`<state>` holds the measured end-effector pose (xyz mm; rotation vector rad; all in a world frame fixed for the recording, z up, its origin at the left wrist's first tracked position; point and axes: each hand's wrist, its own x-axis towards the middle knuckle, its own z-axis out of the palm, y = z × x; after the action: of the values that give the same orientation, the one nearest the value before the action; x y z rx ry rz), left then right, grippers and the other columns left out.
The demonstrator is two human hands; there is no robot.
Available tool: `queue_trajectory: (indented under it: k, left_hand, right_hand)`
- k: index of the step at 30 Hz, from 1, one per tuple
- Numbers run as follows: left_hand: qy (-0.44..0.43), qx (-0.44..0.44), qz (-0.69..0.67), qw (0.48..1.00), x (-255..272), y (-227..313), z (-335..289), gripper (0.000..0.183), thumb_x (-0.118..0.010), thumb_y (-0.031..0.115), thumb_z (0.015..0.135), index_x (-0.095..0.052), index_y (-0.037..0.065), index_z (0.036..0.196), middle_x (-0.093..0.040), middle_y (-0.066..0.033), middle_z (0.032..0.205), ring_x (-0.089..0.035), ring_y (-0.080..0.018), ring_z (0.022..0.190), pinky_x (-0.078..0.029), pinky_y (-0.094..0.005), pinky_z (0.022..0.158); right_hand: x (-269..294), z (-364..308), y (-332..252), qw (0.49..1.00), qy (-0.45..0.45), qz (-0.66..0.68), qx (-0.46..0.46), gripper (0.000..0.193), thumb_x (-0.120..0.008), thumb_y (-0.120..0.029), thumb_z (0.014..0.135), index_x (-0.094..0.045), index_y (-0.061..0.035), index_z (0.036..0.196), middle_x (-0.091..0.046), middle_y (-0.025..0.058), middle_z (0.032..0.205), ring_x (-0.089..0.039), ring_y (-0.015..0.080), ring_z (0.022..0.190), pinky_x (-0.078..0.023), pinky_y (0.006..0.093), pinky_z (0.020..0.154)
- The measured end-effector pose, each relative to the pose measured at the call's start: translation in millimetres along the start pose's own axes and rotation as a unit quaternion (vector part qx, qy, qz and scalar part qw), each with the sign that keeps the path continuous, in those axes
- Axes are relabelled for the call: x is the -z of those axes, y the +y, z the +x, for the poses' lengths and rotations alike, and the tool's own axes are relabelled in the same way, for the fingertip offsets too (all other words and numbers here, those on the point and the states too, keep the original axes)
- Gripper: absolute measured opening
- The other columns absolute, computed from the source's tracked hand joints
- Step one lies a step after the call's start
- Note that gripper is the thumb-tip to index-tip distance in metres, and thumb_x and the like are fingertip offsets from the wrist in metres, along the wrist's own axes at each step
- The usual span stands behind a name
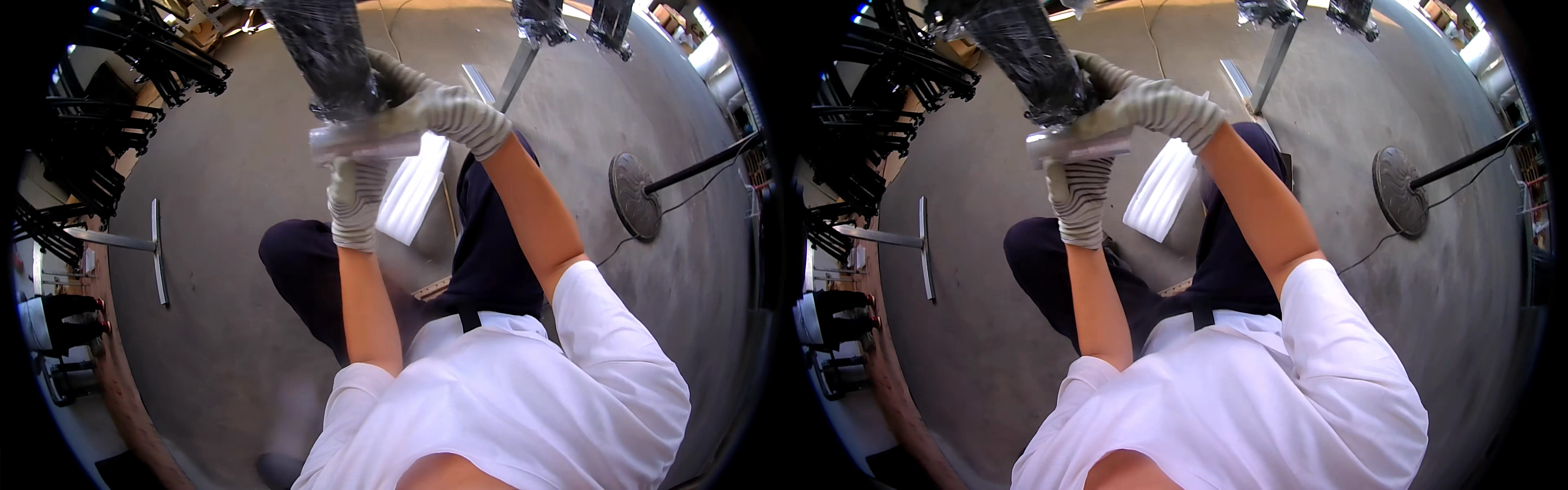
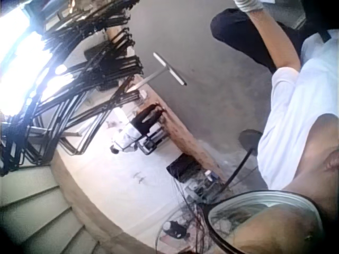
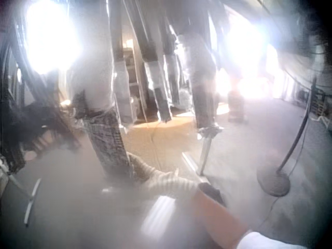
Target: The person wraps several black bicycle forks hanging from a rack using foam sheets and then secure them by wrapping plastic film around the foam.
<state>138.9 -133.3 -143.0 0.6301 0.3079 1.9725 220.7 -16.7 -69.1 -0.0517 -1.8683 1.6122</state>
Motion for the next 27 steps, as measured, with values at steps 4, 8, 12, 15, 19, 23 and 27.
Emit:
queue_trajectory:
  k: [4,8,12,15,19,23,27]
  left_hand:
    - [0.085,-0.034,0.097,0.991,-7,6,1,0.036,-0.056,0.021,0.074,-0.044,0.006,0.105,-0.049,-0.006,0.098,-0.048,-0.0177,0.09,-0.037,-0.036,0.085]
    - [0.029,-0.018,0.09,0.995,-6,8,4,0.037,-0.056,0.02,0.073,-0.045,0.003,0.104,-0.048,-0.0087,0.102,-0.046,-0.0199,0.096,-0.034,-0.0369,0.089]
    - [0.014,-0.005,0.1,0.995,-13,0,5,0.038,-0.055,0.019,0.072,-0.045,0.003,0.105,-0.047,-0.01,0.105,-0.045,-0.0215,0.097,-0.032,-0.0388,0.091]
    - [0.015,-0.033,0.101,0.994,-22,-5,8,0.038,-0.056,0.026,0.069,-0.048,0.006,0.102,-0.048,-0.0086,0.103,-0.043,-0.0232,0.1,-0.033,-0.0422,0.089]
    - [0.017,-0.008,0.008,1.0,16,-6,15,0.053,-0.059,0.03,0.06,-0.045,0.007,0.106,-0.048,-0.0081,0.104,-0.044,-0.0238,0.098,-0.034,-0.0413,0.084]
    - [-0.089,0.017,0.026,0.996,46,4,25,0.05,-0.057,0.023,0.061,-0.046,0.003,0.104,-0.049,-0.0105,0.103,-0.044,-0.0268,0.099,-0.032,-0.0433,0.088]
    - [-0.077,0.031,0.104,0.991,57,13,15,0.051,-0.057,0.02,0.061,-0.042,0.003,0.107,-0.045,-0.0122,0.107,-0.042,-0.0277,0.101,-0.033,-0.0436,0.087]
  right_hand:
    - [-6,11,18,0.977,0.086,-0.194,-0.037,0.069,-0.074,-0.006,0.052,-0.04,-0.0072,0.113,-0.055,0.0064,0.093,-0.052,0.0177,0.089,-0.043,0.0288,0.081]
    - [1,-4,-5,0.981,0.038,-0.168,-0.087,0.072,-0.074,-0.004,0.05,-0.039,-0.0069,0.113,-0.053,0.0058,0.097,-0.05,0.0172,0.092,-0.042,0.0294,0.084]
    - [14,-16,-11,0.994,-0.021,0.02,-0.105,0.075,-0.074,-0.002,0.048,-0.038,-0.0066,0.114,-0.052,0.0052,0.101,-0.048,0.0167,0.096,-0.04,0.03,0.086]
    - [1,-1,27,0.982,0.051,0.183,0.001,0.079,-0.076,-0.001,0.043,-0.04,-0.0074,0.112,-0.052,0.0037,0.101,-0.048,0.0144,0.094,-0.04,0.0274,0.083]
    - [-28,3,27,0.978,0.11,0.172,-0.04,0.072,-0.072,0.002,0.046,-0.041,-0.0065,0.111,-0.052,0.0017,0.1,-0.048,0.0107,0.092,-0.04,0.0251,0.08]
    - [-31,0,17,0.968,0.14,0.201,-0.046,0.068,-0.072,0.002,0.047,-0.043,-0.005,0.109,-0.053,0.002,0.097,-0.049,0.0108,0.089,-0.04,0.0243,0.079]
    - [-24,-7,17,0.979,0.122,0.126,-0.101,0.047,-0.072,-0.003,0.048,-0.056,-0.0055,0.092,-0.058,-0.0006,0.08,-0.052,0.0102,0.078,-0.043,0.0243,0.072]
